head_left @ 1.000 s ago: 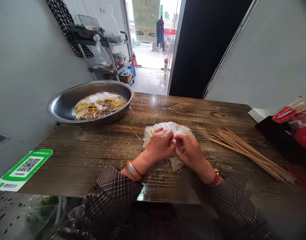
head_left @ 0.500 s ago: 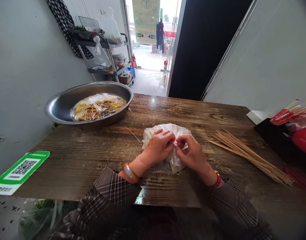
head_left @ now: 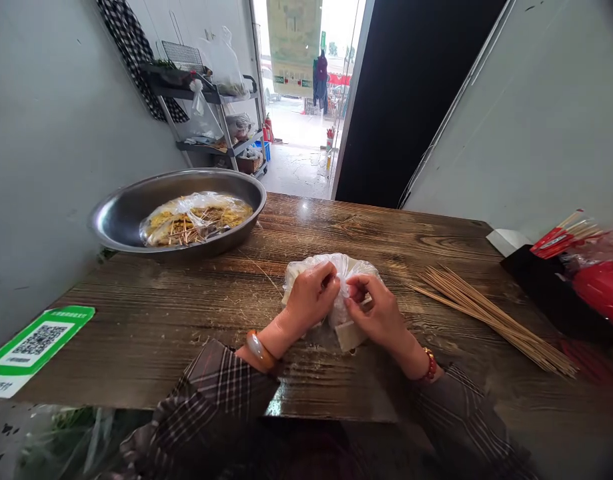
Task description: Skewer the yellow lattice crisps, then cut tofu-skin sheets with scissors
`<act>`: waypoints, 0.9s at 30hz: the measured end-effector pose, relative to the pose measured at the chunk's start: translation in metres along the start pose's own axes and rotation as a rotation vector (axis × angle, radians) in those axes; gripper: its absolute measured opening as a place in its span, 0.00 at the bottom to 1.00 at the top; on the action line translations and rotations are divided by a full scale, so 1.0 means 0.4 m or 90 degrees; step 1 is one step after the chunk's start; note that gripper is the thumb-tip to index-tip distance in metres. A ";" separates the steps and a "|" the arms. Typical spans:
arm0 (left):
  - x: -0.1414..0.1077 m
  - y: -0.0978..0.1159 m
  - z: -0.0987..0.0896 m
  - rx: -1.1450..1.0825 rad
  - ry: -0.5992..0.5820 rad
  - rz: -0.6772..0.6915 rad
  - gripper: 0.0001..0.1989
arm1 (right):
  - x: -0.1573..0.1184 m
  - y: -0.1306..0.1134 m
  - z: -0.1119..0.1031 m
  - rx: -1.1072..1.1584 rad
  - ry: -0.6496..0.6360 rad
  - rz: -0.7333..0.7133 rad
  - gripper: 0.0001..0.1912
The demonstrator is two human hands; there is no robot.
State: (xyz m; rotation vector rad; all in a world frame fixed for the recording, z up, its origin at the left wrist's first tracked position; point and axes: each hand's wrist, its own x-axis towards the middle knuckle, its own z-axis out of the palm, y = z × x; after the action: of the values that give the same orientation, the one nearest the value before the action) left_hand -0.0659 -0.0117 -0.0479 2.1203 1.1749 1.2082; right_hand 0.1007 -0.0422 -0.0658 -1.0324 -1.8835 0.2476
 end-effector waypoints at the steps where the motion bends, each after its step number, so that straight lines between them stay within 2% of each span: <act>1: -0.002 -0.001 0.001 0.013 0.002 0.022 0.09 | -0.001 0.002 0.002 -0.009 0.000 -0.004 0.11; 5: -0.009 -0.002 0.007 0.073 0.005 0.087 0.10 | -0.002 0.002 0.006 -0.045 0.015 -0.034 0.02; 9: -0.008 -0.004 0.004 0.098 -0.007 0.107 0.06 | -0.001 -0.002 0.001 -0.033 -0.001 -0.086 0.05; 14: -0.004 -0.011 -0.002 0.109 -0.033 0.139 0.06 | -0.001 0.003 -0.005 -0.022 -0.005 -0.070 0.05; 21: -0.004 -0.002 -0.002 0.012 0.093 -0.005 0.04 | -0.002 -0.007 -0.004 -0.039 -0.006 -0.058 0.06; 24: 0.007 -0.014 -0.009 -0.122 0.152 -0.123 0.09 | -0.004 -0.013 -0.005 -0.011 -0.033 -0.053 0.06; 27: 0.019 -0.034 -0.018 -0.298 0.182 -0.202 0.15 | -0.005 -0.005 -0.012 0.070 -0.020 0.047 0.06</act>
State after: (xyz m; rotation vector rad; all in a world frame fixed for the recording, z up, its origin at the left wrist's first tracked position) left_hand -0.0764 0.0018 -0.0497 1.3983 1.1495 1.4890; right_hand 0.1040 -0.0459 -0.0634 -1.0292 -1.8397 0.4087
